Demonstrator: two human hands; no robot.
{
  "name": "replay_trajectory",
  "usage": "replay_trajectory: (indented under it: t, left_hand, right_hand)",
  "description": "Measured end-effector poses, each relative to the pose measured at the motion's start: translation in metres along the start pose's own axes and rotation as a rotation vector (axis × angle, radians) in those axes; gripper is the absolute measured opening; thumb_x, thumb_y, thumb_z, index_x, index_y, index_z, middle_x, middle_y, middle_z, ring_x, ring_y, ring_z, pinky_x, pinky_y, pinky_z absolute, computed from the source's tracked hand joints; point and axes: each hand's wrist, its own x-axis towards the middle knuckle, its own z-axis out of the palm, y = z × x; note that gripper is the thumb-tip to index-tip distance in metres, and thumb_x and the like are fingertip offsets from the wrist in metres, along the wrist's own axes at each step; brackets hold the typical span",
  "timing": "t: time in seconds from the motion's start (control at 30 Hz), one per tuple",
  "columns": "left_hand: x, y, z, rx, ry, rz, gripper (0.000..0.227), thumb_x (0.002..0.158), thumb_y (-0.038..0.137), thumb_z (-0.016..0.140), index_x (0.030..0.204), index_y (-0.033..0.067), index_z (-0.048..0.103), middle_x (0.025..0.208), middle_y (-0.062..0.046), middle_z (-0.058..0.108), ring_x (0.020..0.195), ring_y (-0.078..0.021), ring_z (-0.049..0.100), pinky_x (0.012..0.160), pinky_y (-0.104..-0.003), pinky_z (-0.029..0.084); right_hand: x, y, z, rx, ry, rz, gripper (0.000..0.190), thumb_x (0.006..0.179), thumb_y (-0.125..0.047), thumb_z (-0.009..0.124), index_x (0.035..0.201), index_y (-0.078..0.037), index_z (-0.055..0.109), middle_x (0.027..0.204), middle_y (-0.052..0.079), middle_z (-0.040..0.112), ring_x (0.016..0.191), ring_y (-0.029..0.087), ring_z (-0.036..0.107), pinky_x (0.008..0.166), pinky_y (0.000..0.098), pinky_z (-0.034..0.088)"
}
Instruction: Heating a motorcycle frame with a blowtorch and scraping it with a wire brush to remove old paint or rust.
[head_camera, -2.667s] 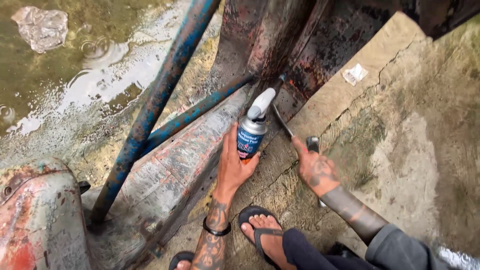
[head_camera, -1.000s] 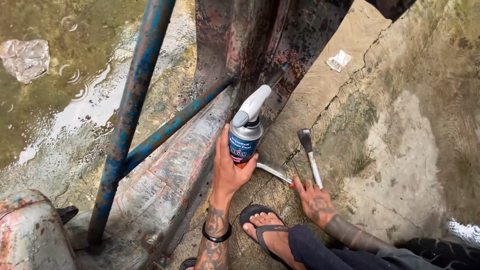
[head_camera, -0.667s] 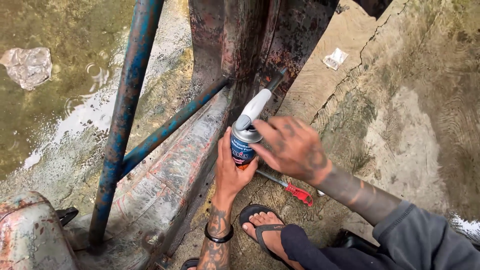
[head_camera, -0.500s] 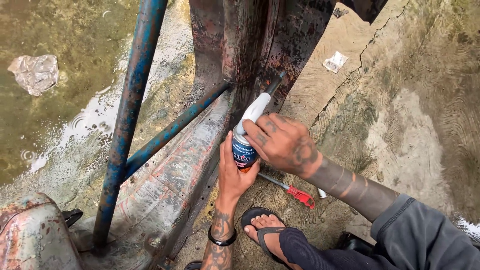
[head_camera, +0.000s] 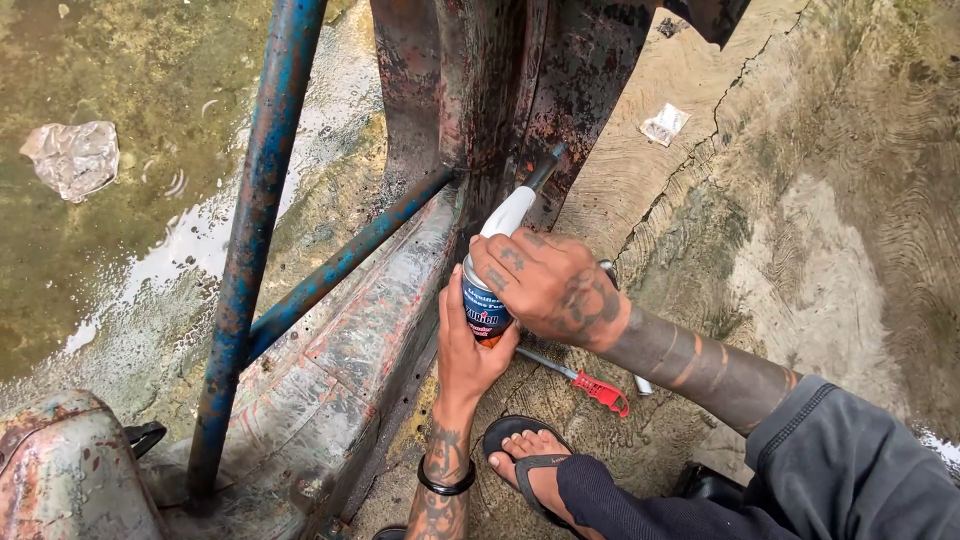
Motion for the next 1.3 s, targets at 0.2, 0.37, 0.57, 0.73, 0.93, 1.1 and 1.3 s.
replay_trajectory:
  t: [0.2, 0.37, 0.57, 0.73, 0.93, 1.1, 1.3]
  left_hand:
    - [-0.001, -0.002, 0.002, 0.015, 0.015, 0.015, 0.101, 0.071, 0.014, 0.082, 0.155, 0.0004, 0.027, 0.125, -0.029, 0.051, 0.104, -0.0483, 0.064, 0.078, -0.056, 0.057]
    - [0.000, -0.001, 0.001, 0.011, 0.015, 0.016, 0.101, 0.072, 0.015, 0.083, 0.155, -0.0006, 0.028, 0.124, -0.030, 0.051, 0.103, -0.0489, 0.064, 0.078, -0.056, 0.057]
    - [0.003, 0.002, 0.000, 0.011, 0.015, 0.035, 0.100, 0.071, 0.013, 0.082, 0.155, -0.0009, 0.028, 0.124, -0.030, 0.052, 0.102, -0.0485, 0.064, 0.077, -0.056, 0.056]
    - [0.004, 0.006, -0.004, 0.004, 0.025, 0.053, 0.098, 0.073, 0.014, 0.081, 0.154, -0.0009, 0.028, 0.122, -0.030, 0.052, 0.101, -0.0476, 0.064, 0.077, -0.056, 0.054]
    - [0.015, 0.018, -0.022, 0.005, 0.032, 0.117, 0.099, 0.073, 0.011, 0.080, 0.154, -0.0046, 0.026, 0.122, -0.031, 0.052, 0.102, -0.0418, 0.062, 0.083, -0.055, 0.055]
    - [0.024, 0.018, -0.036, -0.015, 0.005, 0.098, 0.102, 0.071, 0.012, 0.084, 0.154, -0.0030, 0.027, 0.130, -0.032, 0.050, 0.111, -0.0464, 0.059, 0.088, -0.057, 0.053]
    - [0.035, 0.033, -0.037, -0.078, -0.031, 0.105, 0.101, 0.072, 0.010, 0.083, 0.155, -0.0019, 0.027, 0.129, -0.036, 0.049, 0.112, -0.0505, 0.058, 0.090, -0.061, 0.053]
  right_hand:
    - [-0.003, -0.001, 0.002, 0.000, -0.065, 0.006, 0.031, 0.108, -0.024, 0.047, 0.106, -0.008, 0.073, 0.092, 0.009, 0.071, 0.078, 0.020, 0.070, 0.064, 0.0282, 0.059]
    - [0.000, -0.001, -0.003, -0.026, -0.060, -0.010, 0.029, 0.108, -0.022, 0.047, 0.103, -0.007, 0.072, 0.091, 0.009, 0.069, 0.078, 0.021, 0.068, 0.065, 0.0295, 0.059]
    - [0.000, 0.000, 0.000, -0.039, -0.014, -0.021, 0.033, 0.109, -0.021, 0.042, 0.104, -0.005, 0.070, 0.089, 0.009, 0.063, 0.077, 0.022, 0.065, 0.064, 0.0303, 0.056]
    - [0.004, -0.002, -0.010, -0.034, 0.017, -0.006, 0.031, 0.108, -0.019, 0.042, 0.108, -0.003, 0.069, 0.089, 0.009, 0.062, 0.077, 0.022, 0.064, 0.065, 0.0306, 0.055]
    - [-0.071, -0.005, 0.010, 0.370, 0.163, 0.180, 0.028, 0.099, -0.025, 0.065, 0.121, -0.009, 0.060, 0.082, 0.008, 0.062, 0.071, 0.025, 0.064, 0.064, 0.0351, 0.057]
    - [-0.237, -0.037, 0.074, 0.107, -0.823, 0.657, 0.063, 0.095, -0.043, 0.057, 0.138, 0.002, 0.049, 0.115, 0.024, 0.065, 0.106, 0.034, 0.065, 0.090, 0.0448, 0.049]
    - [-0.313, -0.067, 0.109, 0.302, -0.987, 0.532, 0.043, 0.094, -0.036, 0.050, 0.128, -0.011, 0.052, 0.111, 0.011, 0.064, 0.110, 0.027, 0.062, 0.098, 0.0387, 0.044]
